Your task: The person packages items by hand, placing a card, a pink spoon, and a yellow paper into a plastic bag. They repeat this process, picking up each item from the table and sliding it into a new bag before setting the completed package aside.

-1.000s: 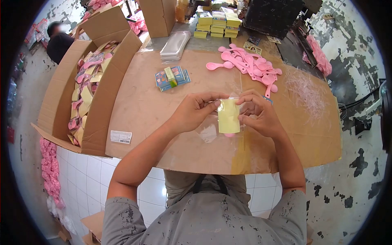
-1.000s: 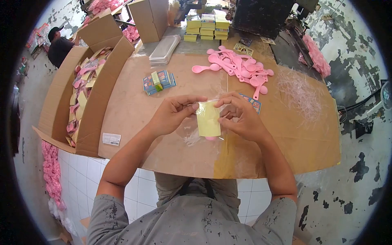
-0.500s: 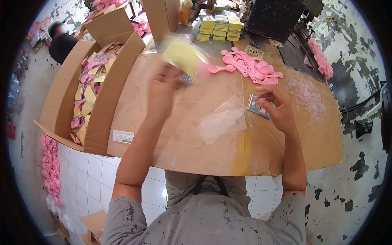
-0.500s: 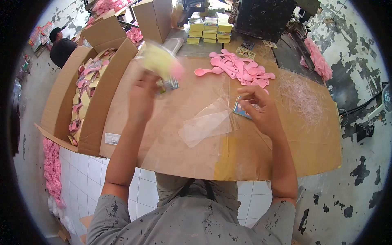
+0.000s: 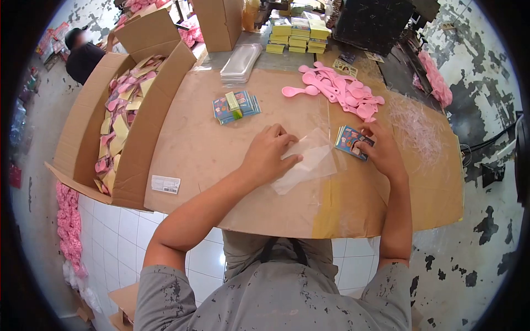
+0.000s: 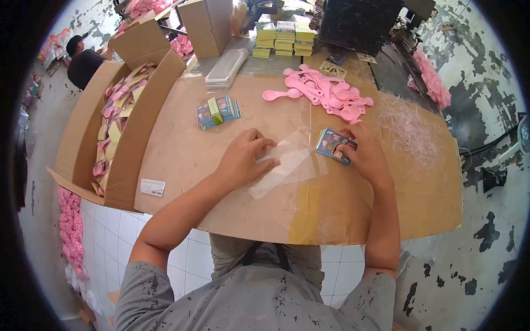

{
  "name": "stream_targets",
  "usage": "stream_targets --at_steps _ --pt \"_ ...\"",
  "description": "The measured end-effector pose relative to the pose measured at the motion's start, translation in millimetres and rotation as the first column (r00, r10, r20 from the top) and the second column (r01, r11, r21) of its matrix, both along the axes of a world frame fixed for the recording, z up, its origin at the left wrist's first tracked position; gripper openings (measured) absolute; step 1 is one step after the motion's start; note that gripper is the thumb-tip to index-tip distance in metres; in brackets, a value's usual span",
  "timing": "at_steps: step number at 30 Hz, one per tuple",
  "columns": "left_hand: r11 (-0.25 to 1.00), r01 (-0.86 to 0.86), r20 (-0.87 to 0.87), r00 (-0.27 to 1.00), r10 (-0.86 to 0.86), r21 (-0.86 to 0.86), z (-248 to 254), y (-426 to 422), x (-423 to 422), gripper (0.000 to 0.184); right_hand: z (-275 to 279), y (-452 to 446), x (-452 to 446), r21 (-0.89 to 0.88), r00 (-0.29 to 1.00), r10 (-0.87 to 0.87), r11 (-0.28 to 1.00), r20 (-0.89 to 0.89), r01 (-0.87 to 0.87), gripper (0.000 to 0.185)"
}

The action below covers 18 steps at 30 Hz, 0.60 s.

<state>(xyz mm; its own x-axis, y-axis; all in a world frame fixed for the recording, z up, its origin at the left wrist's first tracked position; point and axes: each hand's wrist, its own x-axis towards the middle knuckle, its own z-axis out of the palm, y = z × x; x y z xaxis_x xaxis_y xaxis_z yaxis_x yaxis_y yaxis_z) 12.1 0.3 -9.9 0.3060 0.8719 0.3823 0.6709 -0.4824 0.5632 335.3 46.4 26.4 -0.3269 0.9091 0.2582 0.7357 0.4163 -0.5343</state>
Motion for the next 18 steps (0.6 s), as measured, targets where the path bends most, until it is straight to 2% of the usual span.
stream_targets --at_steps 2,4,5,7,10,11,14,16,18 --pt "0.999 0.021 0.028 0.999 -0.022 0.027 -10.2 3.7 -2.5 0.027 -4.8 5.2 3.3 -0.030 0.999 -0.036 0.999 -0.033 0.035 0.035" --pt "0.996 0.019 0.069 0.998 -0.014 -0.083 -8.4 4.4 -3.6 0.022 -7.3 8.6 8.6 -0.083 0.999 -0.052 0.995 0.002 0.052 0.033" --pt "0.990 0.019 0.089 0.996 -0.007 -0.137 -6.5 5.1 -4.3 0.019 -6.7 8.5 10.2 -0.055 0.998 -0.038 0.998 -0.040 0.035 0.032" --pt "0.944 0.083 0.299 0.954 0.018 -0.320 -2.6 5.1 -4.9 0.016 -0.7 5.9 7.0 0.000 0.993 -0.001 1.000 -0.120 0.001 0.030" --pt "0.838 0.269 0.570 0.819 0.060 -0.474 -3.2 9.5 -9.3 0.014 -4.8 -3.3 -7.7 -0.155 0.874 0.006 0.983 -0.485 -0.094 0.025" --pt "0.799 0.342 0.647 0.758 0.076 -0.495 -3.5 11.8 -10.7 0.014 -4.1 -8.3 -15.3 -0.171 0.879 0.027 0.978 -0.476 -0.123 0.024" --pt "0.702 0.415 0.742 0.625 0.242 -0.578 -0.9 14.4 -13.3 0.019 -2.3 -18.0 -34.7 -0.166 0.908 0.108 0.968 -0.406 -0.189 0.023" --pt "0.696 0.434 0.749 0.621 0.230 -0.573 11.5 10.1 -11.8 0.022 -17.8 -15.1 -39.0 -0.100 0.942 0.170 0.973 -0.290 -0.206 0.027" --pt "0.673 0.468 0.754 0.623 0.208 -0.572 19.4 7.6 -11.2 0.023 -19.3 -15.5 -40.3 -0.039 0.944 0.201 0.975 -0.262 -0.219 0.030"
